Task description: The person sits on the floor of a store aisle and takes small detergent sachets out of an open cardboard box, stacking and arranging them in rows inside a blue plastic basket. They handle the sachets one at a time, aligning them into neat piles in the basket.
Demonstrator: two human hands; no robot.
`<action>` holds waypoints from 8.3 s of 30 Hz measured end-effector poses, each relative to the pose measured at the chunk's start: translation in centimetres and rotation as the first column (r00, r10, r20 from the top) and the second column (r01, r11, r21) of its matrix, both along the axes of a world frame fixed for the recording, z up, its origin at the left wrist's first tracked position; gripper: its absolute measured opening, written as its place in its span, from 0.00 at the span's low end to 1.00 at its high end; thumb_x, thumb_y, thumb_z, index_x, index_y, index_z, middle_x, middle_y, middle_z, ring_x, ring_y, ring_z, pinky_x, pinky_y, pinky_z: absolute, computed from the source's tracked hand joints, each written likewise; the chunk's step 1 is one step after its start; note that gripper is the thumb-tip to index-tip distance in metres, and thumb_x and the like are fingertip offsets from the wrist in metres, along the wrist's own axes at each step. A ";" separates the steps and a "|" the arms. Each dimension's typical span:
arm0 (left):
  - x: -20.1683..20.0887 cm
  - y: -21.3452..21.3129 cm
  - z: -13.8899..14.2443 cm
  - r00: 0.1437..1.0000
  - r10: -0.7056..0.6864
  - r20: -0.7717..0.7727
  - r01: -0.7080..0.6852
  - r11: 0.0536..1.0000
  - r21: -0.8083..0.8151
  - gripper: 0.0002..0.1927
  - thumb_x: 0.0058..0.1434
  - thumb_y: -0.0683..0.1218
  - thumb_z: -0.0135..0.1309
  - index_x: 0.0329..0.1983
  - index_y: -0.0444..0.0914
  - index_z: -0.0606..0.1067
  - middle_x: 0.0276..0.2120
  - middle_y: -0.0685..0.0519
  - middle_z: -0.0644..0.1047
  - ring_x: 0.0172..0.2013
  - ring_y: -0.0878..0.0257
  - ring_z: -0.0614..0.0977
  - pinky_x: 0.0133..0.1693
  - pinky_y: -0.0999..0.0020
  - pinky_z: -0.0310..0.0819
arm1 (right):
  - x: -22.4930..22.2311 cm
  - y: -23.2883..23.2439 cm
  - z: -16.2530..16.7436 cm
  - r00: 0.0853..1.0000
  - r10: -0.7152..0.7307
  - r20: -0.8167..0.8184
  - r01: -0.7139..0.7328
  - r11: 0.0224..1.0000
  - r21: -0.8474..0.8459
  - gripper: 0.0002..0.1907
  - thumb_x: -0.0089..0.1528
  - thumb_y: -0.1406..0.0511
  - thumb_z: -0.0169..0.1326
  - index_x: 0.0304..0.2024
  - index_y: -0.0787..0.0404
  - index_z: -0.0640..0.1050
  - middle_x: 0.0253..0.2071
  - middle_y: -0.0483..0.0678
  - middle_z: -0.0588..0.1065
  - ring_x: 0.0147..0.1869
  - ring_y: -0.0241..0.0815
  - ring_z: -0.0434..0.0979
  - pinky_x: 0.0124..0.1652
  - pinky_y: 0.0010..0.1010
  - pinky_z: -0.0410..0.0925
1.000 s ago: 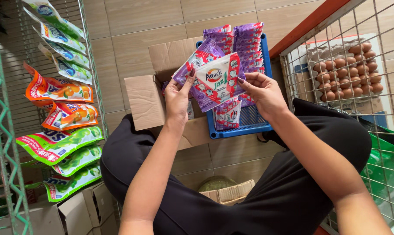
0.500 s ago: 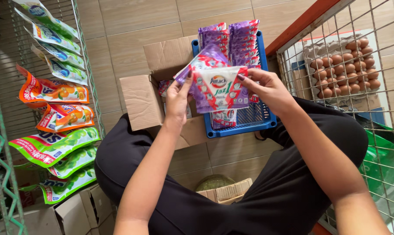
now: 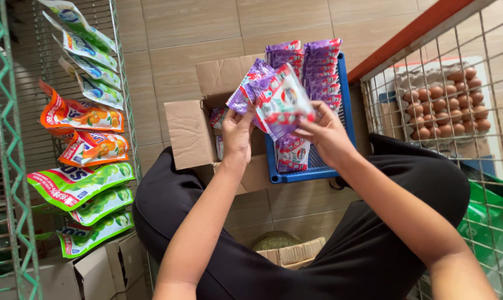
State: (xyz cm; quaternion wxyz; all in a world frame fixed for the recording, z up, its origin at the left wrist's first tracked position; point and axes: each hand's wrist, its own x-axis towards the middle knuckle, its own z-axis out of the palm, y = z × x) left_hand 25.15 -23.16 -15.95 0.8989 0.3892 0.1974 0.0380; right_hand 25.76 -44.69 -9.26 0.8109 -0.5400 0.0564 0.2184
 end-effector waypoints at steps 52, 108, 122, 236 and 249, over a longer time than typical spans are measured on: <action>-0.3 0.3 4.0 0.982 -0.186 0.032 0.160 0.912 0.378 0.19 0.62 0.43 0.67 0.53 0.32 0.78 0.44 0.51 0.83 0.42 0.70 0.83 0.47 0.72 0.78 | 3.1 -11.1 -9.9 0.989 0.145 -0.029 -0.120 0.676 -0.727 0.12 0.63 0.68 0.61 0.48 0.68 0.77 0.38 0.50 0.82 0.38 0.35 0.82 0.38 0.29 0.75; -1.1 -0.3 5.7 0.884 -0.455 0.107 0.423 0.876 0.231 0.18 0.62 0.39 0.63 0.55 0.36 0.77 0.49 0.52 0.83 0.50 0.67 0.83 0.55 0.69 0.78 | 1.5 -2.3 4.3 0.981 0.103 0.166 -0.059 0.967 -0.248 0.12 0.65 0.70 0.62 0.51 0.66 0.80 0.45 0.46 0.82 0.46 0.33 0.82 0.48 0.28 0.76; -0.7 0.2 2.9 0.916 -0.371 0.151 0.351 0.925 0.145 0.14 0.63 0.35 0.63 0.50 0.34 0.75 0.47 0.50 0.82 0.49 0.65 0.82 0.54 0.66 0.77 | 0.7 -1.4 1.3 0.999 0.031 0.031 -0.027 0.994 -0.109 0.15 0.63 0.68 0.60 0.53 0.61 0.80 0.49 0.44 0.82 0.49 0.30 0.80 0.47 0.25 0.72; -3.0 17.0 6.1 0.981 -0.052 -0.189 0.124 0.911 0.393 0.19 0.71 0.56 0.46 0.54 0.41 0.78 0.50 0.56 0.84 0.42 0.71 0.82 0.42 0.75 0.71 | -0.1 18.5 -11.8 0.819 0.544 0.180 -0.207 0.573 -0.793 0.15 0.58 0.66 0.65 0.47 0.63 0.82 0.41 0.52 0.83 0.45 0.45 0.83 0.45 0.36 0.74; -2.5 8.3 3.9 0.913 -0.385 -0.136 0.391 0.728 0.563 0.09 0.67 0.46 0.58 0.47 0.39 0.81 0.35 0.55 0.84 0.32 0.71 0.81 0.35 0.74 0.74 | -3.4 2.9 3.6 0.985 0.169 0.022 -0.162 0.969 -0.188 0.18 0.64 0.70 0.58 0.57 0.66 0.75 0.52 0.48 0.79 0.53 0.33 0.80 0.53 0.30 0.74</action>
